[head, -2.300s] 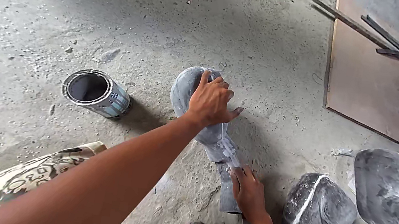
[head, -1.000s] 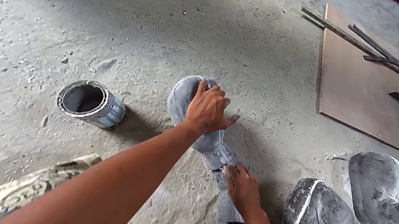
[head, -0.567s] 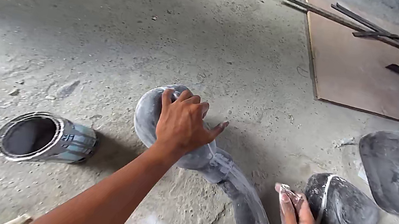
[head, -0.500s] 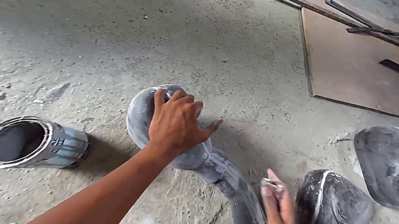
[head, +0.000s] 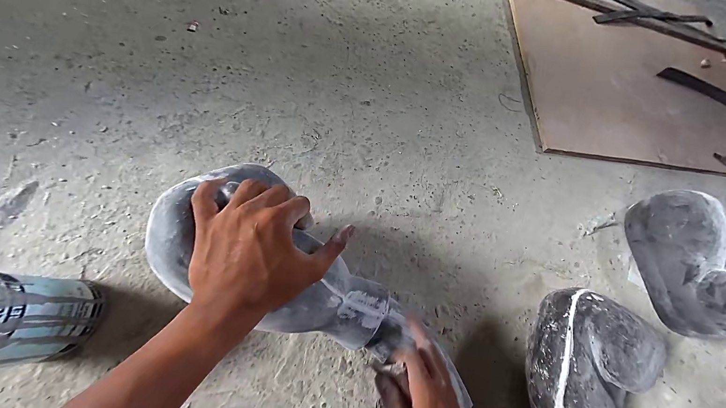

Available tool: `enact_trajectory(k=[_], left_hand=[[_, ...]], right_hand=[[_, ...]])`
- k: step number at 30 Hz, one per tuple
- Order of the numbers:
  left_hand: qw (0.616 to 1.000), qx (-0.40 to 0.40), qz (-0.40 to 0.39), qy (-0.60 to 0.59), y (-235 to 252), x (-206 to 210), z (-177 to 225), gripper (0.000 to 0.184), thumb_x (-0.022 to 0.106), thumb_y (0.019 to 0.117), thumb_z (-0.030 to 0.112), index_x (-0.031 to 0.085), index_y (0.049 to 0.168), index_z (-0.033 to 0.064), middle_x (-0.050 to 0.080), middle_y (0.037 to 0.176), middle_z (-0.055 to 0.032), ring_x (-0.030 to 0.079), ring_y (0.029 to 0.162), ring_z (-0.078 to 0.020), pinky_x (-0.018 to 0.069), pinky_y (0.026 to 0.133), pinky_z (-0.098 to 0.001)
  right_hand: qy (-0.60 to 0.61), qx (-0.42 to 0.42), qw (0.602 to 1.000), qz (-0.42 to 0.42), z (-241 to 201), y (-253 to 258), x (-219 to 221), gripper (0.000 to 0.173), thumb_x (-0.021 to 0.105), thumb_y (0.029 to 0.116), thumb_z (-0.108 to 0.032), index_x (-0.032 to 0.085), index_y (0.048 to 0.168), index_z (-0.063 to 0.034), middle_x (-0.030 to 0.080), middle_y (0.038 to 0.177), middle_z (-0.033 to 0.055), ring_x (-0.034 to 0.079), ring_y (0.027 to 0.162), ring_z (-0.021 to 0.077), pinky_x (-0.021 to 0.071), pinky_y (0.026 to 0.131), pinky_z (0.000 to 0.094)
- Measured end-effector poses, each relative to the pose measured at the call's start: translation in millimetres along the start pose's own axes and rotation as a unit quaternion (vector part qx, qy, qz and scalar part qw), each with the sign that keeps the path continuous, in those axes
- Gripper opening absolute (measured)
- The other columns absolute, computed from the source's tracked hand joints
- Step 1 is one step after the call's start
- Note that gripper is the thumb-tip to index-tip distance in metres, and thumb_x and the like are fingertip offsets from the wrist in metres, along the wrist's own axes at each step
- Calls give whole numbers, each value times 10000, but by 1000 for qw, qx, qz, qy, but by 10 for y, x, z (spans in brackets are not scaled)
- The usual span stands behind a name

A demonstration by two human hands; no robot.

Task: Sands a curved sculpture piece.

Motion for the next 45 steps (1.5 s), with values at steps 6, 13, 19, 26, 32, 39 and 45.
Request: enact_trajectory(k=[6,13,19,26,32,39,45], left_hand=[[1000,-2,6,1,-15,-16,19,645,491,853,759,630,721,143,638,822,-80,628,977,-336,329,1026,-640],[1000,0,3,7,3,1,-1,651,492,832,788,649,741,163,655,845,-59,633,1002,-308,319,1062,-630],[1000,-16,0,10,35,17,5,659,492,835,788,653,742,156,672,860,-63,635,1028,-312,307,1080,-631],[999,-15,29,15,-163,-35,-15,605,495,875,725,628,736,152,645,827,-65,624,1008,-323,317,1062,-629],[999,0,45,13,-209,-35,-25,614,499,883,722,639,738,142,639,814,-67,631,988,-310,322,1061,-626],[995,-90,32,25,-187,-76,-129,631,479,892,742,656,801,143,670,901,-92,624,1019,-357,345,1002,-669],[985,-151,1,87,-124,-31,66,664,497,870,771,675,885,131,657,945,-124,600,1096,-397,294,1034,-724]], right_hand=[[33,-18,947,-320,-306,-414,334,343,531,1058,-340,672,1221,-73,499,1541,151,550,1367,268,499,1078,488],[104,103,986,-77,281,-78,-496,352,582,1034,-414,683,1193,-117,676,1025,38,659,871,117,587,784,329],[1,147,986,-78,736,-139,-506,342,607,999,-428,693,1206,-170,680,1111,29,655,1037,126,562,932,350],[-44,90,994,-52,673,-258,-368,268,591,1000,-433,740,1062,-219,650,947,22,638,849,148,577,741,365],[-36,53,998,-13,439,267,-80,295,588,1009,-406,732,1104,-167,710,979,30,693,905,171,600,802,417],[92,129,978,138,175,512,-68,292,587,1015,-351,711,1147,-122,673,987,38,668,873,137,597,794,356],[28,137,976,168,231,857,77,215,640,977,-281,751,1062,-118,691,997,50,684,913,173,597,827,391]])
Point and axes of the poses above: each hand's wrist, its own y-axis towards the middle knuckle, its own x-axis out of the palm, z = x × y, the point moved 4 cm from there along y, towards the middle knuckle
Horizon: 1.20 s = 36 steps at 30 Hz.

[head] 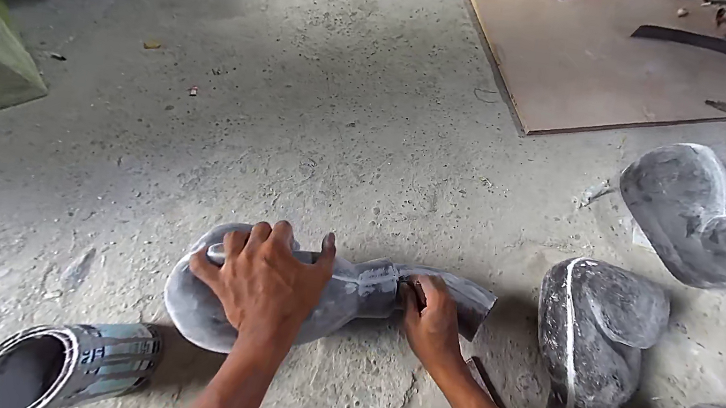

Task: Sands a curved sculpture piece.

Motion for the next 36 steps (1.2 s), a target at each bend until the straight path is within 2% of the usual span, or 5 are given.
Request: enact_trajectory(k=[4,17,22,30,36], left_hand=[[1000,-10,-8,9,2,36,16,618,551,862,724,669,873,117,658,949,-138,597,1110,-406,292,1033,-723],[998,-48,-21,31,90,31,19,685,533,841,791,702,926,133,667,970,-120,611,1098,-382,299,1039,-729],[998,-51,-36,16,45,22,22,668,597,804,791,691,900,137,657,960,-115,599,1104,-388,294,1032,-724],[998,-47,-45,9,127,17,30,685,543,832,816,697,876,149,660,942,-96,608,1082,-369,302,1032,-719],[998,-51,-33,20,141,43,29,717,443,878,826,700,858,156,666,926,-88,626,1043,-350,313,1041,-709]], right_hand=[[-46,-20,999,7,-130,214,53,183,623,992,-252,750,1022,-123,651,986,61,664,875,195,590,758,404],[-25,-40,996,76,-120,75,99,193,601,982,-199,776,1018,-126,707,962,45,694,920,180,606,822,385],[-58,-20,998,14,-192,341,109,213,586,1015,-230,747,1070,-103,679,991,91,676,944,250,583,831,460],[-78,-19,997,0,-238,456,114,214,581,1008,-217,750,1054,-94,698,993,102,679,981,274,574,868,481],[-51,-65,994,76,-152,71,72,186,611,966,-171,782,1010,-113,707,958,59,699,912,198,607,817,396]])
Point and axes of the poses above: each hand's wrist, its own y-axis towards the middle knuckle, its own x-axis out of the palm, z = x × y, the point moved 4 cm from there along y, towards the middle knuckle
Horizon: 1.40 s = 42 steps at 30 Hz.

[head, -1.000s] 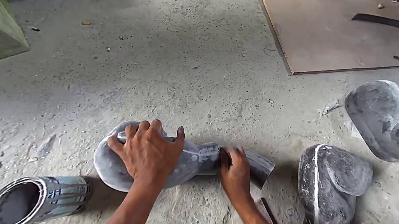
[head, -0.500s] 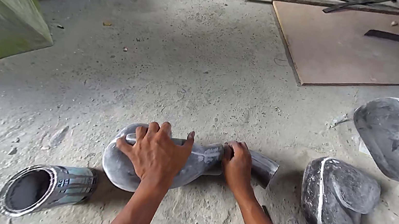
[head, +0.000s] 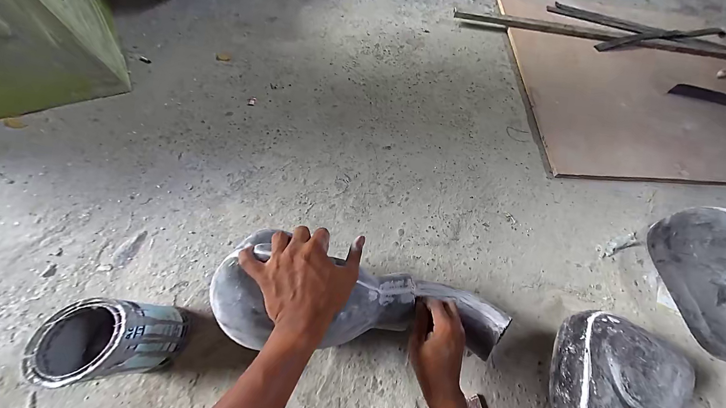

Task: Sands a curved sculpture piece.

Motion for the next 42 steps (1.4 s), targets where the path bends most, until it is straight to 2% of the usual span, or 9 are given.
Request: enact_trajectory(k=[3,8,13,18,22,28,33,37,42], left_hand=[[1000,3,-4,-3,-58,17,-2,707,460,873,819,694,859,152,662,934,-87,618,1057,-353,313,1031,-705],[1000,-7,14,-12,-1,9,9,747,381,899,830,698,852,155,668,928,-90,627,1045,-355,310,1045,-718],[1000,4,5,-22,-30,3,9,726,378,920,809,675,830,153,662,925,-96,622,1040,-364,316,1020,-720],[999,-9,17,-27,87,9,13,732,346,936,797,675,814,155,668,925,-88,624,1041,-354,314,1031,-712],[1000,-4,3,-25,3,20,-3,727,361,930,803,676,828,157,665,938,-94,619,1052,-357,308,1030,-722],[1000,-15,19,-19,24,7,16,717,363,932,795,703,838,170,682,932,-79,631,1049,-340,315,1047,-697],[999,-6,21,-26,-119,29,-5,690,383,944,769,691,852,158,668,951,-96,614,1079,-353,304,1048,-706],[997,35,63,-37,-83,13,16,593,464,950,690,709,818,167,677,904,-73,642,1038,-323,314,1078,-681],[997,38,66,-35,-192,30,-13,583,457,958,678,710,825,170,678,927,-71,634,1055,-319,307,1082,-672]], right_hand=[[-43,34,995,-78,-34,316,79,207,588,1007,-211,752,1059,-97,708,996,115,688,975,293,577,852,503],[8,-1,1000,-11,21,31,-4,200,594,980,-200,778,1012,-128,703,945,45,695,900,179,607,803,392],[-27,23,994,-99,-21,412,66,191,597,997,-198,751,1044,-96,711,986,97,688,972,264,576,859,487],[7,-8,1000,-25,10,105,0,202,595,973,-181,781,1019,-115,703,956,51,697,896,180,609,802,388],[-22,12,996,-85,-18,392,72,202,591,1001,-205,760,1039,-100,706,973,92,693,938,260,585,828,485],[-5,-18,1000,-13,20,14,-33,200,604,970,-173,785,1034,-116,707,975,62,700,912,197,609,814,402],[-61,74,973,-211,-65,566,52,234,575,1021,-227,743,1095,-83,710,1066,146,671,1067,324,541,927,548],[-80,41,983,-159,-46,338,-33,250,558,1003,-225,777,1069,-123,729,1030,94,699,1012,263,577,901,468],[-81,83,969,-220,36,493,86,233,568,1017,-233,746,1050,-87,722,1038,145,682,1056,324,548,922,544]])
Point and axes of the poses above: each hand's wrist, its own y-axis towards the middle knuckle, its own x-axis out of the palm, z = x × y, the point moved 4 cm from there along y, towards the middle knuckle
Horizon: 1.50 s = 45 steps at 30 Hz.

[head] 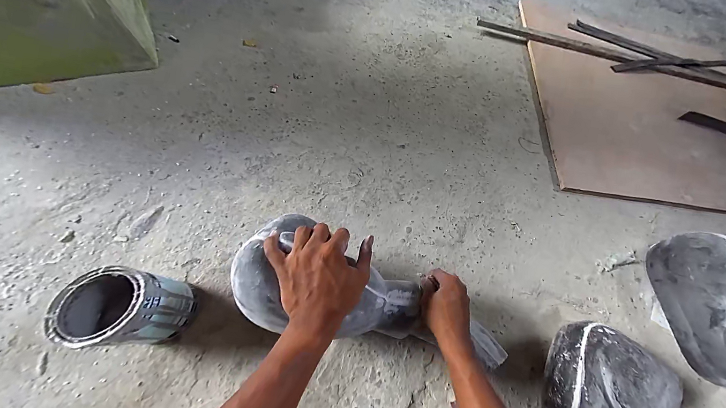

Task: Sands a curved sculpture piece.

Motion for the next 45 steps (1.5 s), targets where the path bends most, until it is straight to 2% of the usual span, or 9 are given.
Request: enact_trajectory(k=[3,8,13,18,28,32,35,39,45], left_hand=[[1000,9,14,1,63,8,-9,589,450,960,674,703,794,169,674,871,-66,649,1020,-310,320,1082,-662],[999,17,36,0,7,9,-59,655,411,928,747,707,790,179,686,881,-57,656,1018,-313,326,1067,-672],[999,7,51,-6,-175,-39,-256,693,426,899,765,718,838,140,691,904,-96,649,1028,-365,343,1033,-698],[998,-23,55,-19,-233,-31,-408,690,426,897,766,685,808,133,663,878,-105,634,1013,-371,348,1002,-679],[999,-32,2,14,-205,-63,-373,859,361,837,880,732,872,106,690,956,-167,611,1116,-451,340,1000,-737],[994,68,-88,6,-147,-143,-498,1166,386,590,1061,740,1141,96,677,1149,-239,589,1162,-512,381,949,-783],[968,211,-128,-39,-43,-138,-822,1247,556,439,1046,685,1288,142,659,1200,-172,618,1114,-403,459,943,-681],[940,296,-153,-77,20,-125,-1125,1078,615,485,998,717,1175,177,699,1142,-55,651,1089,-276,509,953,-560],[923,355,-128,-76,-190,-162,-947,976,585,594,974,730,988,93,715,1020,-99,673,1028,-309,555,901,-509]], right_hand=[[23,-61,994,83,117,-596,82,242,567,999,-223,771,1067,-110,707,1058,114,693,1006,283,588,878,486],[113,-51,992,22,587,-1476,228,215,635,978,-241,784,1096,-140,695,1053,97,691,922,193,609,813,386],[140,28,990,-2,820,-1623,-29,325,593,1017,-308,705,1199,-64,679,1040,161,679,941,265,578,840,455],[207,34,977,-47,712,-1601,-264,474,711,880,-169,579,1314,-30,696,1101,140,702,974,216,593,865,436],[197,-30,972,124,582,-1370,-661,250,765,907,-287,631,946,-79,639,815,15,637,722,104,570,651,301],[277,-2,957,90,568,-1290,-911,325,745,928,-257,619,1170,-82,714,964,16,715,832,117,637,724,326],[297,-53,949,88,490,-1168,-1293,288,756,902,-250,671,1122,-85,733,946,17,722,820,137,639,710,334],[274,-80,956,66,274,-1082,-1925,316,678,953,-351,630,1155,-114,724,969,36,730,864,180,645,733,371],[180,-94,978,-38,-269,-1098,-2652,400,674,965,-322,527,1323,-218,745,1005,52,760,811,223,671,704,390]])
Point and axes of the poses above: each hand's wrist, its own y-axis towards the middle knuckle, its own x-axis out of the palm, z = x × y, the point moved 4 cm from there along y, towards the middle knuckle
